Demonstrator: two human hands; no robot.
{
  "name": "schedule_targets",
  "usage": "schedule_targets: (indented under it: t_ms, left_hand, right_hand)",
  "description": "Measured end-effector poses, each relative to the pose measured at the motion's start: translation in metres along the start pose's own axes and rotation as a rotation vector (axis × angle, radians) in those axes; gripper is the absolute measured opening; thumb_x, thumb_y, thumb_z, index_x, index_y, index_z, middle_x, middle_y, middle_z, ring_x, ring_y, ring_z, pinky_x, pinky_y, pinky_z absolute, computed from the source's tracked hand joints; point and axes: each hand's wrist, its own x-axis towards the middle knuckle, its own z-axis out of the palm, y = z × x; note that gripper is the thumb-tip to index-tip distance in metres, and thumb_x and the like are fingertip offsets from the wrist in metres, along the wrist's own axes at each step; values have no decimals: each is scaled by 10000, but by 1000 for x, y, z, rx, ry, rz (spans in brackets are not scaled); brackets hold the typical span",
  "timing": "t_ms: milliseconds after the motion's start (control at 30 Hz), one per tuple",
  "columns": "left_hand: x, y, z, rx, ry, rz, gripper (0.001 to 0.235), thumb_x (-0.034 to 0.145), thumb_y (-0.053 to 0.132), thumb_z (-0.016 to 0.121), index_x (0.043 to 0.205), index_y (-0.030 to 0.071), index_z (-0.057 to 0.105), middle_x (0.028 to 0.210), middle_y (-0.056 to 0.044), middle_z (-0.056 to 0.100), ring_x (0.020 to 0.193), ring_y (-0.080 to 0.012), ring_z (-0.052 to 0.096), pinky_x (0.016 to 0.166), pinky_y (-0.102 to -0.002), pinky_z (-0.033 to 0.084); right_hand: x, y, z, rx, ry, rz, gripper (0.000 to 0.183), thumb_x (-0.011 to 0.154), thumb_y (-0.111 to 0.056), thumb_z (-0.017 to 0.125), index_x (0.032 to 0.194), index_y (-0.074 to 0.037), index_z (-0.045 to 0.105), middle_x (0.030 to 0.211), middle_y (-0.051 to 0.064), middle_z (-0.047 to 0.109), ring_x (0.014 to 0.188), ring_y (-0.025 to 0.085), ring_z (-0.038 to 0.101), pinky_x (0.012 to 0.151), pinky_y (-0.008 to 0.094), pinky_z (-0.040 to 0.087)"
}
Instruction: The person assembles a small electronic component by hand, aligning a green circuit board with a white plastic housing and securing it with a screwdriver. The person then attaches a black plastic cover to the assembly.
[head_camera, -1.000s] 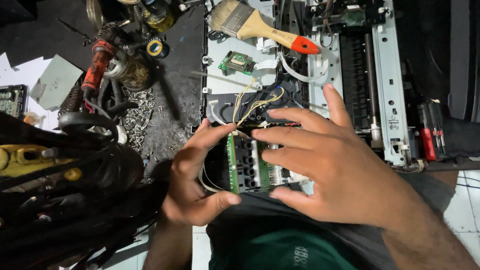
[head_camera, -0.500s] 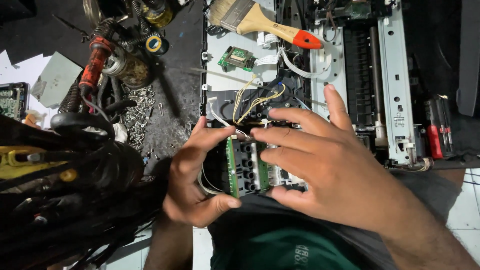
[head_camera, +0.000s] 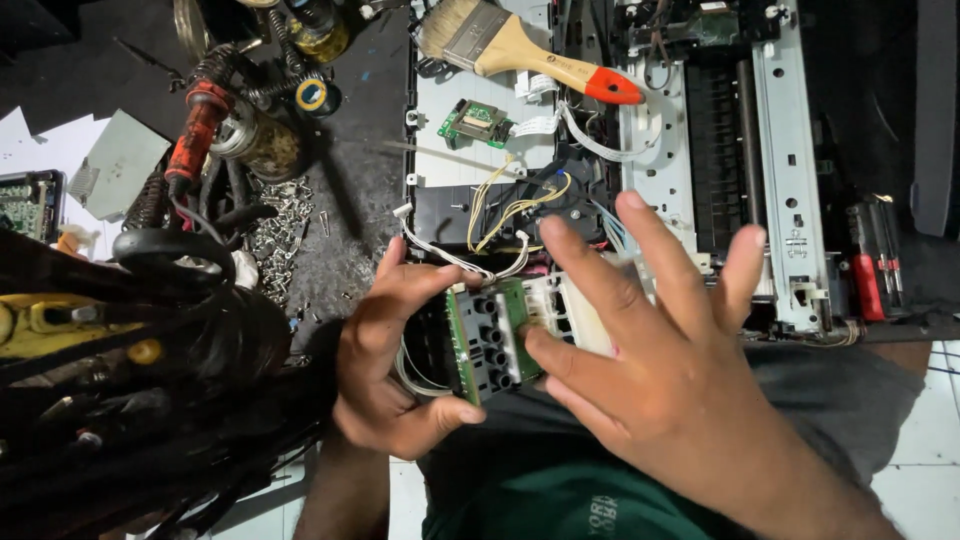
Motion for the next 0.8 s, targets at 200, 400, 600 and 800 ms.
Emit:
schedule_targets:
  t_ms: [200, 400, 600, 800]
  left_hand:
    - [-1, 3, 1, 35, 14, -47, 831, 883, 584, 647, 1429, -15, 461, 1312, -177, 661, 1194, -322, 744, 1343, -626, 253]
    - [10, 14, 8, -15, 125, -177, 876, 852, 578, 648, 1434, -43, 444, 1303, -204, 666, 1271, -302, 691, 1365, -482, 223]
    - [19, 24, 16, -230, 186, -305, 898, 899, 563, 641, 1479, -82, 411, 1396, -217, 612, 1258, -281, 654, 1117, -357, 535]
    - [23, 27, 28, -427, 258, -389, 877, 919, 485, 657, 1516, -87, 364, 1546, -227, 490, 1408, -286, 532, 1212, -381, 443]
  right_hand:
    - [-3, -12, 1, -54, 33, 41, 28, 1064, -248, 743, 1046, -246, 764, 1568, 152, 517, 1475, 512, 361, 1112, 738, -88]
    - [-16, -11, 26, -89, 313, 72, 192, 1109, -163, 711, 1070, -256, 874, 1501, 246, 553, 1463, 546, 260, 1199, 635, -137]
    - [-22, -6, 43, -186, 352, 45, 277, 1070, -320, 803, 1329, -244, 742, 1514, 285, 463, 1436, 600, 245, 1181, 725, -62]
    - [-22, 2, 62, -310, 327, 81, 291, 1181, -342, 515, 1466, -280, 507, 1595, 343, 247, 1478, 633, 86, 1202, 740, -85]
